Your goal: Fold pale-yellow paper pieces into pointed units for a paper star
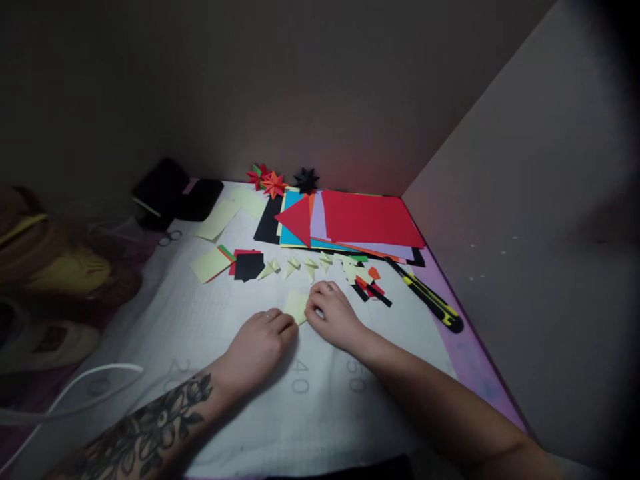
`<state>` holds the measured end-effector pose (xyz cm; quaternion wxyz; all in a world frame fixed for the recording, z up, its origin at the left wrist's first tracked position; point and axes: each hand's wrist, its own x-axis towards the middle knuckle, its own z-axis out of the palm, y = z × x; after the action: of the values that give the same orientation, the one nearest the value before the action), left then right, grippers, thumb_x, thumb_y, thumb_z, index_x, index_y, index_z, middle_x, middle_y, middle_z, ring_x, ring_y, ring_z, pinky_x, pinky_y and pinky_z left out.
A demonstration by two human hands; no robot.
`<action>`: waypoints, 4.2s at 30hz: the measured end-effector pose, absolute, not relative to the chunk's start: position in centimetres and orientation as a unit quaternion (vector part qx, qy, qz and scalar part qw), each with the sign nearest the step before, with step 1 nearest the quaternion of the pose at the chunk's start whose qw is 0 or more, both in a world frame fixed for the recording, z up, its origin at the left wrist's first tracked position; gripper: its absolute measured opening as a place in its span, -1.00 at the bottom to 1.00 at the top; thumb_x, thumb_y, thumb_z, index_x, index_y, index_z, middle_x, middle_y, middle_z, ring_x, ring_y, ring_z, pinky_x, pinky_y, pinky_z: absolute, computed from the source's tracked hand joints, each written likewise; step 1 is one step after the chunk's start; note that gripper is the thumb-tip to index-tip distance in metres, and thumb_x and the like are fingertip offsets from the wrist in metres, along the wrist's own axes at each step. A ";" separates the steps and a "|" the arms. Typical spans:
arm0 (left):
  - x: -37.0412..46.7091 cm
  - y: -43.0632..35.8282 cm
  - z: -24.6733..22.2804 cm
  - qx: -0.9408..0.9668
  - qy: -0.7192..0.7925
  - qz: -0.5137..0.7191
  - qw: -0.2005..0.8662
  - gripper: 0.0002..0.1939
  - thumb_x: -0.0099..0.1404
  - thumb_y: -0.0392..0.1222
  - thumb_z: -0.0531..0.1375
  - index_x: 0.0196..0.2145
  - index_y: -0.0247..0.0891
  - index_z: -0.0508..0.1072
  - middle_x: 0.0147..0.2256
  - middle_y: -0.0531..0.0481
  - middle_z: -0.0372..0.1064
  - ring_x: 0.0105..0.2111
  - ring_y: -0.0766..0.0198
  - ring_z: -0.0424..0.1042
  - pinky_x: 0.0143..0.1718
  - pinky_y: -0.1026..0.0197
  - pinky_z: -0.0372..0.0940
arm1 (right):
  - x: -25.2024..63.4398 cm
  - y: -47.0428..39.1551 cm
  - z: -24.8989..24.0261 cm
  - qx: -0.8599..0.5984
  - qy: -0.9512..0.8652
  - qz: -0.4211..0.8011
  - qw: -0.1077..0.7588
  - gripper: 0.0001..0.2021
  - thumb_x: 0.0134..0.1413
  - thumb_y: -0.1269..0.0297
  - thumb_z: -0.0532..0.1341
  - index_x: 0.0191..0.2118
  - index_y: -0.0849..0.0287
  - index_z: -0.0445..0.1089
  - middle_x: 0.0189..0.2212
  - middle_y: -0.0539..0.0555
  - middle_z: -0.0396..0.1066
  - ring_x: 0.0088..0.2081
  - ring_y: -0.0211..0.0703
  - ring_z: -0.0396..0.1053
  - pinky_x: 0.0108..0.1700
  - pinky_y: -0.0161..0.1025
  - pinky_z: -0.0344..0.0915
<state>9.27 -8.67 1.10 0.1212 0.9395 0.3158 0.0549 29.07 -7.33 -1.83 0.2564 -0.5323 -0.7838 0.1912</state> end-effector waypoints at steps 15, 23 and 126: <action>9.7 -8.9 1.4 0.942 0.323 0.011 0.088 -0.68 0.31 -0.43 0.06 0.00 -0.34 0.40 -0.26 -0.11 0.41 -0.24 0.12 0.39 -0.24 0.09 0.38 | 28.7 -7.4 -2.1 -0.569 -0.767 0.182 0.232 -0.88 -0.01 0.44 0.19 -0.52 0.15 0.31 -0.31 0.06 0.33 -0.21 -0.09 0.22 -0.15 -0.17 0.19; 9.8 -8.8 1.0 0.943 0.322 -0.006 0.087 -0.70 0.32 -0.41 0.05 -0.02 -0.33 0.42 -0.25 -0.11 0.40 -0.21 0.12 0.38 -0.19 0.09 0.38 | 28.5 -7.5 -2.1 -0.580 -0.764 0.170 0.226 -0.87 -0.01 0.44 0.18 -0.52 0.15 0.32 -0.31 0.06 0.33 -0.20 -0.08 0.22 -0.16 -0.16 0.17; 10.6 -4.2 -0.4 0.822 0.509 0.165 0.195 -0.82 0.21 -0.17 0.19 -0.52 -0.24 0.43 -0.39 -0.03 0.37 -0.31 0.16 0.33 -0.21 0.12 0.15 | 30.9 -8.4 -1.5 -0.353 -0.912 0.124 0.167 -0.73 0.19 0.43 0.13 -0.04 0.10 0.44 -0.14 0.13 0.46 -0.08 -0.01 0.26 -0.02 -0.04 0.23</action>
<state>10.62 -4.20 -0.41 0.1947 0.8225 0.5085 0.1646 30.89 -8.45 -1.46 0.1674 -0.3529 -0.9122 0.1235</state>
